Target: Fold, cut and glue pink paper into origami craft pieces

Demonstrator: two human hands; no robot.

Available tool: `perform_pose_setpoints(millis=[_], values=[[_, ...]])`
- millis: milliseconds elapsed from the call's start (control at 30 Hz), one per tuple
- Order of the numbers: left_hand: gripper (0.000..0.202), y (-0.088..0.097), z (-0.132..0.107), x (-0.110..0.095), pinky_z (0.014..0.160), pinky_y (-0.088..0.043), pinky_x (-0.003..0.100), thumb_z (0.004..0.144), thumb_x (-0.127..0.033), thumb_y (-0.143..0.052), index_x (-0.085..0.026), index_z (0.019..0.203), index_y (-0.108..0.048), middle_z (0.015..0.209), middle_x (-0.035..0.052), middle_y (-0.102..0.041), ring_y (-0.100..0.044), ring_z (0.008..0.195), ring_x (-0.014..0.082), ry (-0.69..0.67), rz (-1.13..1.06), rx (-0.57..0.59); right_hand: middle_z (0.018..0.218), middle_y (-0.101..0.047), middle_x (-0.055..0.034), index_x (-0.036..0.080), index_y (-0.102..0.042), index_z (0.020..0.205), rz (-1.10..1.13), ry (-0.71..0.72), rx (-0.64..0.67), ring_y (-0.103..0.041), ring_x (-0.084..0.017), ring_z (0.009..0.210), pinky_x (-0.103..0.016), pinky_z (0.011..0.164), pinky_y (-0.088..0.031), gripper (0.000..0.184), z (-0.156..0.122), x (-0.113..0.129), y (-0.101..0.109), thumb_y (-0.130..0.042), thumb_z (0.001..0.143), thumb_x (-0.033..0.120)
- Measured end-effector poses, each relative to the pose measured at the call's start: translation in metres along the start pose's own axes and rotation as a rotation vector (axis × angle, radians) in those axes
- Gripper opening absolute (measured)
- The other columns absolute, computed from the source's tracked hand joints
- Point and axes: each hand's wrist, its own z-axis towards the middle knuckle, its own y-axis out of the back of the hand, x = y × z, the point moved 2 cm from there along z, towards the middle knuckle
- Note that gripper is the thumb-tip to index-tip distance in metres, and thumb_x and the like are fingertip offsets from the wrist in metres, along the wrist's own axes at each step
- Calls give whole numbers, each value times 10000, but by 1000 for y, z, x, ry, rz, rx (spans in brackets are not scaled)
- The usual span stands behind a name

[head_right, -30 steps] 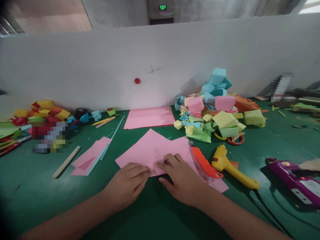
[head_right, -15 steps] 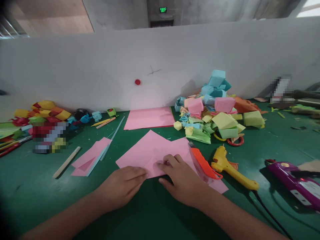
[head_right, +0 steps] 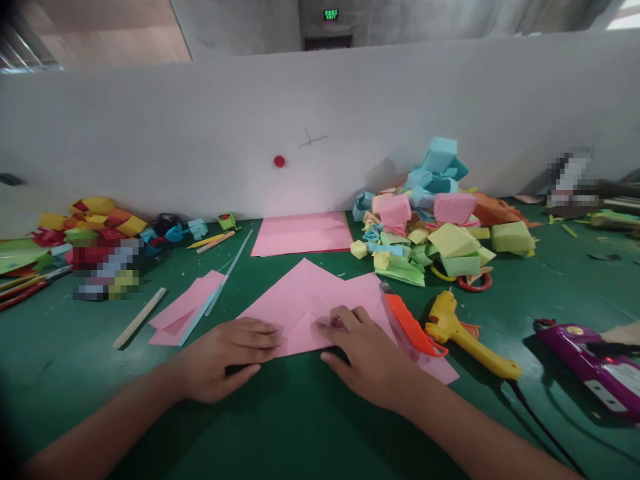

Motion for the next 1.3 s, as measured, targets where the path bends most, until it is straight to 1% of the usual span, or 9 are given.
perform_pose_setpoints(millis=[167, 300, 533, 633, 733, 800, 900, 1033, 1300], values=[[275, -1, 6, -4, 981, -563, 460, 887, -126, -549, -164, 1108, -710, 1128, 132, -761, -679, 1154, 265, -4, -7, -49, 1294, -565, -119, 313, -524, 1465, -8, 1, -6, -515, -316, 1109, -546, 942, -503, 484, 0, 1, 2, -525, 981, 347], [195, -3, 10, -4, 968, -557, 444, 902, -137, -541, -173, 1003, -703, 1092, 126, -759, -689, 1100, 250, 15, 21, -39, 1304, -561, -118, 291, -524, 1455, -12, 8, 0, -506, -315, 1152, -530, 966, -499, 480, 0, 2, 3, -529, 977, 329], [173, -6, 12, -3, 959, -529, 421, 926, -153, -542, -185, 996, -697, 1052, 91, -761, -674, 1078, 243, 37, 83, -2, 1452, -504, -126, 269, -490, 1481, -114, 59, -48, -451, -346, 1268, -552, 1028, -459, 515, -1, 6, 3, -528, 971, 334], [161, -6, 13, -4, 951, -518, 417, 931, -154, -541, -183, 991, -688, 1048, 77, -758, -667, 1073, 240, 34, 90, 9, 1510, -466, -113, 304, -502, 1469, -170, 116, -88, -420, -374, 1297, -589, 1035, -426, 515, -5, 15, 6, -550, 958, 346], [150, -6, 14, -4, 939, -517, 411, 925, -151, -542, -184, 967, -682, 1017, 72, -758, -667, 1060, 240, 40, 92, 5, 1525, -463, -100, 322, -549, 1423, -200, 186, -68, -440, -384, 1266, -611, 1034, -393, 488, -8, 27, 8, -578, 937, 353], [143, -6, 15, -4, 932, -519, 406, 918, -149, -546, -186, 953, -680, 1006, 72, -756, -670, 1051, 239, 42, 93, 3, 1546, -450, -95, 318, -553, 1417, -215, 213, -41, -437, -391, 1277, -625, 1050, -359, 494, -10, 33, 5, -589, 927, 370], [155, -6, 15, -5, 930, -522, 397, 919, -148, -545, -189, 964, -687, 990, 71, -755, -671, 1040, 226, 40, 99, 4, 1579, -428, -81, 320, -477, 1485, -220, 229, -15, -392, -403, 1348, -653, 1094, -284, 567, -11, 37, -4, -578, 932, 398], [173, -7, 15, -5, 930, -522, 396, 927, -151, -542, -196, 988, -697, 980, 68, -760, -675, 1036, 227, 42, 116, -5, 1642, -339, -45, 332, -457, 1500, -220, 215, -5, -321, -406, 1423, -663, 1140, -202, 578, -10, 37, -13, -563, 943, 442], [191, -7, 14, -5, 958, -512, 403, 912, -138, -554, -197, 1026, -697, 999, 53, -768, -669, 1053, 226, 46, 102, -16, 1664, -287, -46, 317, -466, 1502, -259, 233, -7, -269, -420, 1476, -704, 1137, -221, 547, -11, 30, -6, -500, 991, 508]])
